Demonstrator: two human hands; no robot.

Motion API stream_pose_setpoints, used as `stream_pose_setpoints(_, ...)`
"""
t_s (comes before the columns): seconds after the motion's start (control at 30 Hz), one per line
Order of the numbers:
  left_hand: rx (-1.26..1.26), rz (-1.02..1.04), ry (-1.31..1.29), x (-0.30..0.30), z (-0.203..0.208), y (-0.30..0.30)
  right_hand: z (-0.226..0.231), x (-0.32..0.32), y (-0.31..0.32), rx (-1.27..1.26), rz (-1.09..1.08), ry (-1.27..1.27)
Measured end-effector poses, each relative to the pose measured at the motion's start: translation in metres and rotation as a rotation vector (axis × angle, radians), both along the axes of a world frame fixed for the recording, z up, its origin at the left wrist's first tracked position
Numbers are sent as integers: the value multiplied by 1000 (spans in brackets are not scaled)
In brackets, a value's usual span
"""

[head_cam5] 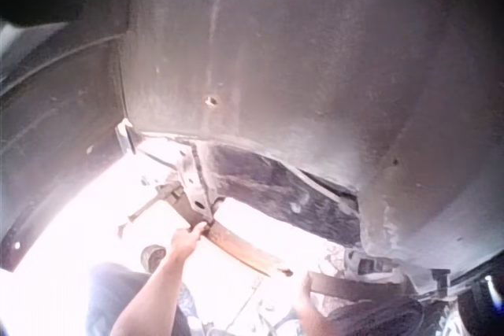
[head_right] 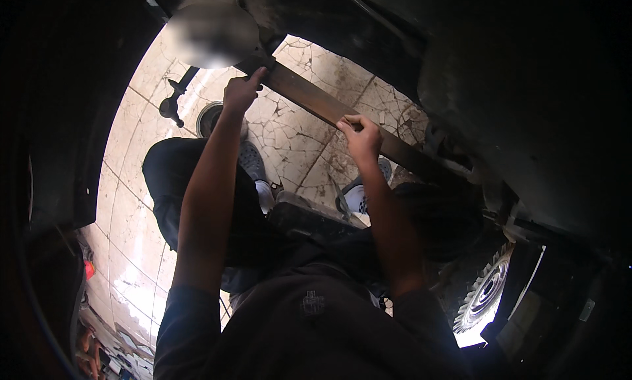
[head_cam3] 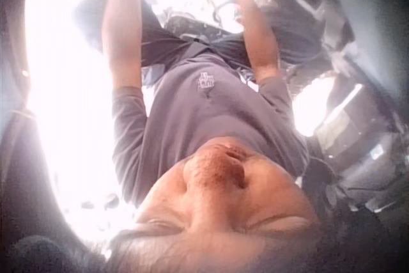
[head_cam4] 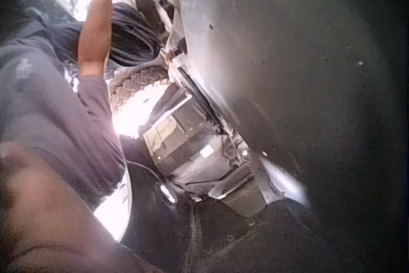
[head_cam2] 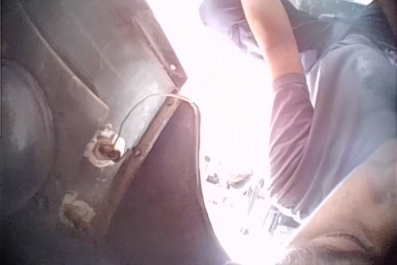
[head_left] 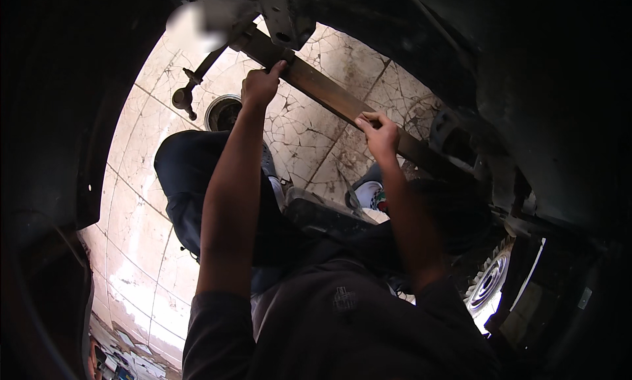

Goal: The person sits on the floor under a vehicle and sands a metal beam with sandpaper. They repeatedly rub the sandpaper along the beam's surface, adjusting grip and position to cover different areas.

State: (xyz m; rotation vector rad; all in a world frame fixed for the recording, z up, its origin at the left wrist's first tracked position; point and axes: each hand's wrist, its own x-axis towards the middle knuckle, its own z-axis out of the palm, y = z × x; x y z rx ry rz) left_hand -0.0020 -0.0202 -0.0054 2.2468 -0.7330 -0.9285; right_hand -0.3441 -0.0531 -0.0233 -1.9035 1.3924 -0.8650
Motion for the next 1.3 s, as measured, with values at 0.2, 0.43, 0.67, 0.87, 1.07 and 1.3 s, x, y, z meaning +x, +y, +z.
stream_pose_setpoints(0.2, -77, 56, 56, 9, -19, 2, 0, -16, 44, 310, -181, -310)
stream_pose_setpoints(0.43, -158, 83, 68, 5, -20, 5, 38, 27, -8, 131, 13, 103)
stream_pose_setpoints(0.67, -170, 54, 70, 6, -14, 10, 23, 27, -27, 261, 75, 136)
stream_pose_setpoints(0.87, -113, 17, 6, 9, -6, 9, 35, 71, -29, 161, 119, 134)
stream_pose_setpoints(1.07, -73, 56, -20, 13, -13, 4, 29, 63, -45, 113, 235, 204)
stream_pose_setpoints(1.3, -119, 10, 3, 5, 7, 11, 34, 28, -34, 121, 138, 291)
